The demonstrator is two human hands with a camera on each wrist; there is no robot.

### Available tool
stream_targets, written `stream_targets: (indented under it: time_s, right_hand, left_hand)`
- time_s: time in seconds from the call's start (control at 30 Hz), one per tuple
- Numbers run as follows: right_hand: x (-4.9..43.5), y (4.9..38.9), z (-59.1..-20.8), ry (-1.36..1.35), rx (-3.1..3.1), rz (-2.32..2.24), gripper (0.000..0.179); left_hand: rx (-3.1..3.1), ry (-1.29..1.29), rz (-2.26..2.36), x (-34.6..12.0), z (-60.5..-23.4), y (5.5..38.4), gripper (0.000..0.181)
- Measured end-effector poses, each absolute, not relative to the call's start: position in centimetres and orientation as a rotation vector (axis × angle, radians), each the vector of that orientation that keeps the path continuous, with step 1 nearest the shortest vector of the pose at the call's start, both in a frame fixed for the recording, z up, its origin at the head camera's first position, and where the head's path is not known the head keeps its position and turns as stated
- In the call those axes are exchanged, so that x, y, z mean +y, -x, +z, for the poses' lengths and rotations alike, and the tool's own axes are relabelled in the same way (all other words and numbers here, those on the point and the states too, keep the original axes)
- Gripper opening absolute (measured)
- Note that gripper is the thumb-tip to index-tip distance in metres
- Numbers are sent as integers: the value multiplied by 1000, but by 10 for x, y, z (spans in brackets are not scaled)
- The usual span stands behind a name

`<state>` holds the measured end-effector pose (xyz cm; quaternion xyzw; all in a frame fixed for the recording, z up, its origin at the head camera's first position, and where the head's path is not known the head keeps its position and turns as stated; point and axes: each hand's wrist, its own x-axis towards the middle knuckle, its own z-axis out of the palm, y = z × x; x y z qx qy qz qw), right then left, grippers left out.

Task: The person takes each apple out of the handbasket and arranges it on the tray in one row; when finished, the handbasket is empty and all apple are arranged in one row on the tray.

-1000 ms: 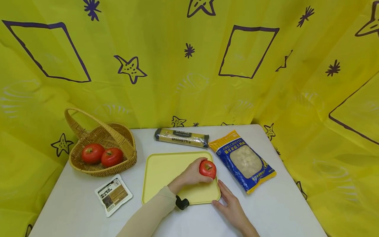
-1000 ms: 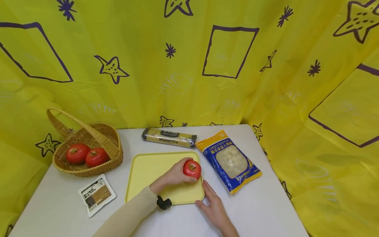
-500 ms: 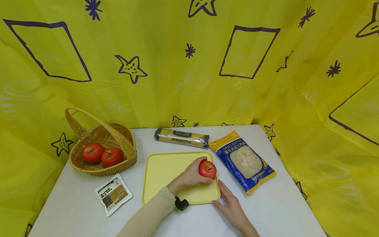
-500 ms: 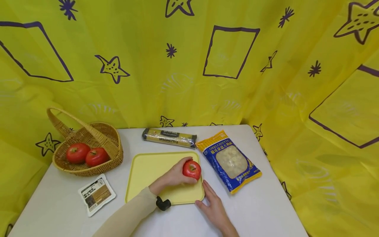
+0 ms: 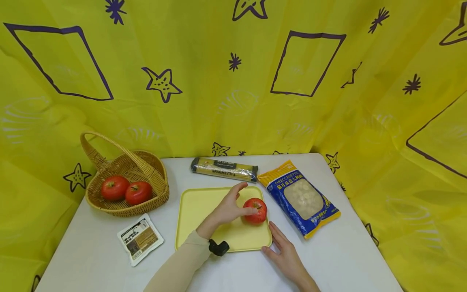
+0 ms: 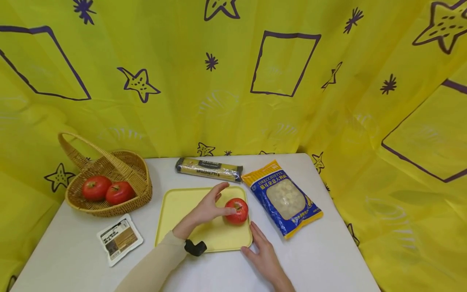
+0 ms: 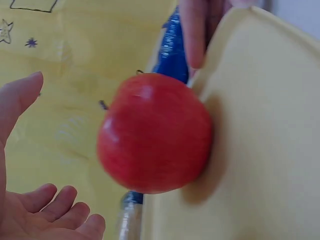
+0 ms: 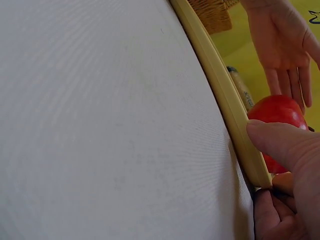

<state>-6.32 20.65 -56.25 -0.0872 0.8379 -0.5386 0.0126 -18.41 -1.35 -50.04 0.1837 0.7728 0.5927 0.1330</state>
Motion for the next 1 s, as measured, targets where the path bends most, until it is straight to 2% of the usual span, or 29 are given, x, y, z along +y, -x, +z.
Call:
stream_targets:
  time_s: [0.43, 0.7, 1.0]
  right_hand:
    - [207, 65, -566, 273, 2630, -1657, 74]
    - [207, 65, -565, 278, 2636, -1662, 74]
    - [208, 65, -568, 330, 2643, -1682, 74]
  left_hand:
    - [2239, -732, 1951, -45, -464, 179, 97]
    - [2175, -843, 2126, -65, -449, 170, 88]
    - [2111, -990, 2323, -89, -428, 155, 88]
